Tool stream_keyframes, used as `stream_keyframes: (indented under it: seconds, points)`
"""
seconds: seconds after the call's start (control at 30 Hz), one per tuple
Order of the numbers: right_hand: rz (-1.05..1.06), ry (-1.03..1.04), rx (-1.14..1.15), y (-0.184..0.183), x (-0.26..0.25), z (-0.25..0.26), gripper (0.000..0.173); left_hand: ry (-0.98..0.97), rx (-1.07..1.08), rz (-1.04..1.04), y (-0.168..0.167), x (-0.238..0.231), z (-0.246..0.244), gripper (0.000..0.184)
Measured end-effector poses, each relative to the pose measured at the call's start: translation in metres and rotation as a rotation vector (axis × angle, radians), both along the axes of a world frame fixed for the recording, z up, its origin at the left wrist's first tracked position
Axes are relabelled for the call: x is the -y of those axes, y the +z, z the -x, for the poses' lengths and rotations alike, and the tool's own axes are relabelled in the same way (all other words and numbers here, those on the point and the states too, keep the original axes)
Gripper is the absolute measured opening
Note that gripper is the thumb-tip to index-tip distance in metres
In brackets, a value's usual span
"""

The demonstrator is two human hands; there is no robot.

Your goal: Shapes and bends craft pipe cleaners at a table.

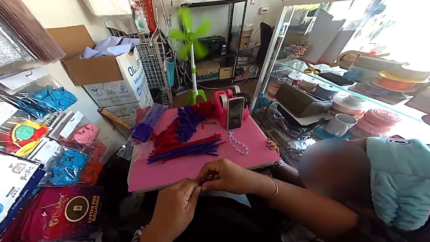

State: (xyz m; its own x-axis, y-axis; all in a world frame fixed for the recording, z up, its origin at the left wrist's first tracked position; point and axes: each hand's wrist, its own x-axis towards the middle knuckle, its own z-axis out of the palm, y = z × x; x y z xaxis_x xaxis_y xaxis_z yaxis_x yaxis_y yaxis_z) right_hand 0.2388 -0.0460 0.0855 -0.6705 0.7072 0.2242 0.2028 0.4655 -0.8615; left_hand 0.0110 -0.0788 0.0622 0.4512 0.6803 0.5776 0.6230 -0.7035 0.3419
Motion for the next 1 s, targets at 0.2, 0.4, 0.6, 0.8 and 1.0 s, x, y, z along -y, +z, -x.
stream_keyframes:
  seconds: [0.2,0.4,0.6,0.8,1.0]
  points:
    - [-0.582,0.000,0.149,-0.025,0.000,0.006,0.020,0.040,-0.147,0.038,0.005,0.003,0.000,0.033]
    - [-1.189,-0.177,0.318,-0.052,0.000,0.024,0.017,-0.007,-0.185,0.555,0.020,-0.006,0.010,0.033]
    - [-1.213,-0.181,0.361,-0.062,0.001,0.032,0.016,-0.057,-0.263,0.855,0.025,-0.018,0.020,0.032]
    - [-0.913,-0.175,0.497,-0.046,0.013,0.034,0.015,-0.008,-0.365,0.806,0.028,-0.015,0.015,0.042]
    - [-0.376,-0.093,0.121,-0.019,0.013,0.008,0.017,-0.088,0.035,0.813,0.026,-0.020,0.026,0.023]
